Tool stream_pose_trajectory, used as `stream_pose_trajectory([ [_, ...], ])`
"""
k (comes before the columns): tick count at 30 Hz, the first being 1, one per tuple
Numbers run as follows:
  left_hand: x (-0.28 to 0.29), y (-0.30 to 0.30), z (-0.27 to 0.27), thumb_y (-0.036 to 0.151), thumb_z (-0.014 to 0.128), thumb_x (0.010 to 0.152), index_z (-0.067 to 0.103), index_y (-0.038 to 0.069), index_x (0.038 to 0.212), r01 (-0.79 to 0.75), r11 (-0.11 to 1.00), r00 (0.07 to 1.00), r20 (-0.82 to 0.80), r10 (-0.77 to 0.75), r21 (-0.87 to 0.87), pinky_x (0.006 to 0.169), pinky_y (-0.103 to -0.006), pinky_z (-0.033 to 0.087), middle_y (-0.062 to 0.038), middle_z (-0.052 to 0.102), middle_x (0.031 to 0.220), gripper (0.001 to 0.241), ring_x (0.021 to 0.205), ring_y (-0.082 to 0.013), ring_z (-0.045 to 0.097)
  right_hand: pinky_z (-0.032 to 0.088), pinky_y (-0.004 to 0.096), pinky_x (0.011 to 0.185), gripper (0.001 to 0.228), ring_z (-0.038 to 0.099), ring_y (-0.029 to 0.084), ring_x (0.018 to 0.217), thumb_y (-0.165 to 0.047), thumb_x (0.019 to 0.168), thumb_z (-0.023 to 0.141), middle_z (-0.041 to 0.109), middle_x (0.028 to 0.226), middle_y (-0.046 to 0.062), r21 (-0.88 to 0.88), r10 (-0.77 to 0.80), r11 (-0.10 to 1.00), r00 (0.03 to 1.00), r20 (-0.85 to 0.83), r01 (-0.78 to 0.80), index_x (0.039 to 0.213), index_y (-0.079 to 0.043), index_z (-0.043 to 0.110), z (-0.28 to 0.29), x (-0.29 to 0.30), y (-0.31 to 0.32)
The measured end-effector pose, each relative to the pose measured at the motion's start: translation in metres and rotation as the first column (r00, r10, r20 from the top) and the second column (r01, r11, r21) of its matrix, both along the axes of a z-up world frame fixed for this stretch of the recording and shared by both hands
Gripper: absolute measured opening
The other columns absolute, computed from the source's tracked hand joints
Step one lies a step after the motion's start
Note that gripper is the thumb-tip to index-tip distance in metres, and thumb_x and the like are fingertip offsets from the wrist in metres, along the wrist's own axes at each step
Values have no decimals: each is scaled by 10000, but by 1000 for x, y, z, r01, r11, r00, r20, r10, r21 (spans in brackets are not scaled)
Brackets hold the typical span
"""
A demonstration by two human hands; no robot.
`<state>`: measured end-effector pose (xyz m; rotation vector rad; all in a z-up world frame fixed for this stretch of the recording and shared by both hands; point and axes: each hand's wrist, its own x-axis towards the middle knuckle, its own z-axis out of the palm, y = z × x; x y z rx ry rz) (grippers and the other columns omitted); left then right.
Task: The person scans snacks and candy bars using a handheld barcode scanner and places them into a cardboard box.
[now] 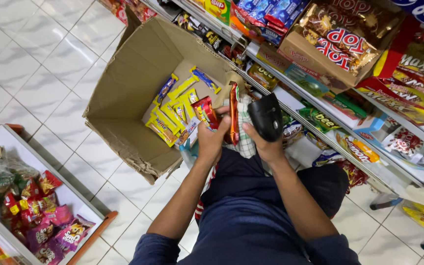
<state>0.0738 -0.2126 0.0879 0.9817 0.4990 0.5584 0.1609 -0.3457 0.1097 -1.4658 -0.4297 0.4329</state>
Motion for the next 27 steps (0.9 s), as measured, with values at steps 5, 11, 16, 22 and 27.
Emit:
stream_pose_trajectory([
  [5,-7,2,-13,73,734,925,650,-43,1256,25,998,999,-27,-24,59,902,-309,571,-99,735,1104,361,973,-147,701,535,257,806,364,643,97,923,-112,874,828,675,1054,23,-24,113,993,993,41,-112,1179,-40,642,14,6,-1],
  [11,-8,2,-14,138,750,925,671,-2,1186,52,998,999,3,-52,-47,838,-295,574,-64,736,1043,307,905,-118,693,563,261,708,255,685,93,788,-126,860,845,727,929,-4,-221,82,974,987,138,-50,1045,-42,690,1,9,-7],
  [16,-8,2,-1,163,770,923,687,9,1083,116,992,983,-148,-106,55,679,-282,540,-49,719,909,237,747,-113,651,573,280,769,295,686,134,849,-64,869,816,720,996,39,-54,106,993,994,-13,-106,1129,-33,680,-1,12,-11],
  [22,-16,23,0,132,722,950,694,33,1059,192,978,979,-58,-197,-78,585,-250,516,-16,712,869,150,679,-80,642,556,341,1017,487,701,208,1100,0,838,700,715,1212,87,344,43,937,955,-292,63,1321,1,630,-7,27,-21],
  [27,-25,32,7,131,702,967,699,34,1072,367,921,901,-198,-387,-130,540,-277,486,-30,679,818,143,646,-104,620,519,370,1062,447,671,232,1141,-42,910,696,690,1250,119,439,64,894,946,-317,87,1344,36,624,-11,43,-31],
])
